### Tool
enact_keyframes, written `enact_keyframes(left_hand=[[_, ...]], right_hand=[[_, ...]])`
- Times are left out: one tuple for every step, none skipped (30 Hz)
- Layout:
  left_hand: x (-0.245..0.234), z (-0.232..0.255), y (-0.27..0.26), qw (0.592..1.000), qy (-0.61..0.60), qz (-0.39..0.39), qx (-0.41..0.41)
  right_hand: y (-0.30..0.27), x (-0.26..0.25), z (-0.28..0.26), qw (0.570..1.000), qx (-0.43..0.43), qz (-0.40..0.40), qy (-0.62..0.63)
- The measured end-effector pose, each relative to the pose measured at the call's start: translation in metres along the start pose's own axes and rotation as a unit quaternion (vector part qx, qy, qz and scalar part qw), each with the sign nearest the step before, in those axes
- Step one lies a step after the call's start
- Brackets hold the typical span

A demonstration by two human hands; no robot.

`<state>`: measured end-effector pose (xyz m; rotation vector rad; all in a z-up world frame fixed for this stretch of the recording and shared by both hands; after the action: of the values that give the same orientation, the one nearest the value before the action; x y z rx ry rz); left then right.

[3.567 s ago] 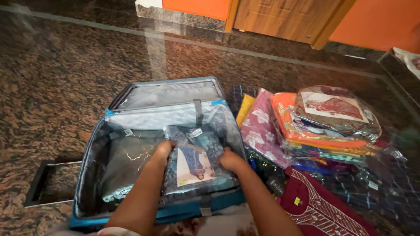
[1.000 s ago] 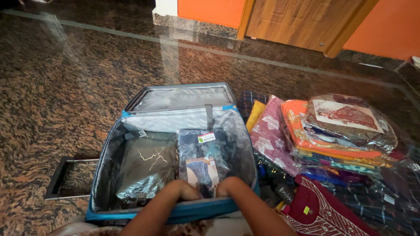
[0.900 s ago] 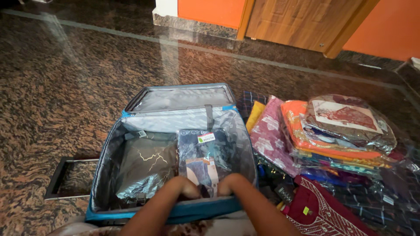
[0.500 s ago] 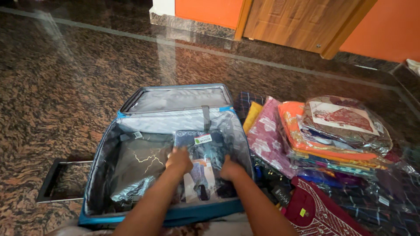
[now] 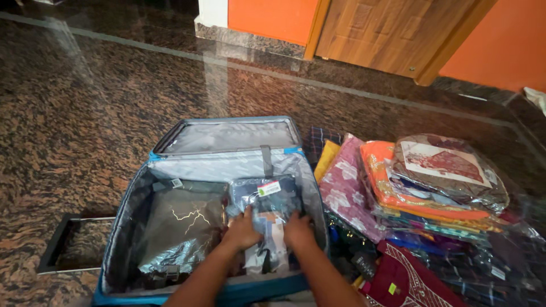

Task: The person opens a blue suitcase, arranges packaged clothing items inside the main compartment, and smooths them down.

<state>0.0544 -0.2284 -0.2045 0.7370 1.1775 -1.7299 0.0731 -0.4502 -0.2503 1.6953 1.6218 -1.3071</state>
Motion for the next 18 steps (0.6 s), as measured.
enact_keyframes(left_hand=[[0.0, 0.006, 0.002, 1.0, -0.014, 0.015, 0.017], [-0.001, 0.013, 0.002, 0.999, -0.027, 0.029, 0.033], [0.0, 0.012, 0.0, 0.999, -0.031, 0.027, 0.019], [-0.002, 0.013, -0.004, 0.999, -0.035, 0.025, 0.004], [-0.007, 0.014, -0.009, 0.999, -0.038, 0.024, -0.01], [-0.01, 0.012, -0.017, 0.998, -0.036, 0.009, -0.045], [-0.014, 0.011, -0.027, 0.996, -0.034, -0.005, -0.08], [-0.018, 0.008, -0.037, 0.993, -0.033, -0.019, -0.114], [-0.035, 0.019, -0.042, 0.997, 0.021, 0.033, -0.068], [-0.049, 0.029, -0.048, 0.993, 0.074, 0.085, -0.022], [-0.059, 0.041, -0.055, 0.983, 0.127, 0.134, 0.025], [-0.061, 0.049, -0.058, 0.977, 0.147, 0.144, 0.062], [-0.065, 0.058, -0.058, 0.968, 0.167, 0.158, 0.1], [-0.068, 0.067, -0.059, 0.958, 0.187, 0.171, 0.137], [-0.056, 0.059, -0.055, 0.968, 0.201, 0.103, 0.108], [-0.041, 0.049, -0.057, 0.973, 0.213, 0.035, 0.077], [-0.026, 0.042, -0.059, 0.973, 0.224, -0.034, 0.048], [-0.026, 0.043, -0.059, 0.97, 0.235, -0.031, 0.048]], right_hand=[[-0.008, -0.006, 0.002, 0.999, 0.002, 0.029, -0.012], [-0.012, -0.013, 0.001, 0.999, 0.0, 0.048, -0.007], [-0.017, -0.02, -0.004, 0.998, -0.004, 0.067, -0.001], [-0.023, -0.028, -0.009, 0.996, -0.008, 0.085, 0.005], [-0.031, -0.032, -0.018, 0.997, -0.025, 0.075, -0.02], [-0.043, -0.036, -0.028, 0.996, -0.042, 0.065, -0.045], [-0.054, -0.042, -0.038, 0.994, -0.059, 0.057, -0.072], [-0.067, -0.059, -0.054, 0.985, -0.103, 0.1, -0.095], [-0.079, -0.074, -0.073, 0.972, -0.149, 0.14, -0.118], [-0.09, -0.086, -0.093, 0.954, -0.195, 0.18, -0.141], [-0.088, -0.079, -0.092, 0.972, -0.167, 0.111, -0.121], [-0.086, -0.069, -0.089, 0.984, -0.138, 0.042, -0.1], [-0.085, -0.059, -0.085, 0.991, -0.109, -0.024, -0.078], [-0.085, -0.055, -0.079, 0.993, -0.085, -0.049, -0.06], [-0.083, -0.049, -0.072, 0.995, -0.062, -0.073, -0.042], [-0.081, -0.043, -0.065, 0.994, -0.039, -0.097, -0.024], [-0.077, -0.034, -0.058, 0.992, -0.02, -0.12, -0.021], [-0.073, -0.024, -0.052, 0.99, 0.0, -0.143, -0.019]])
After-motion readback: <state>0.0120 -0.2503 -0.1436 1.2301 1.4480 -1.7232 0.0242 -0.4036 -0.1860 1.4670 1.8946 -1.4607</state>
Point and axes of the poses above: each hand's wrist, its own y-axis towards the middle knuckle, its own x-axis out of the palm, z = x × y, the point moved 10 cm from there along y, towards the middle knuckle, and after that the axes turned 15 degrees about y, right-handed, at the moved point
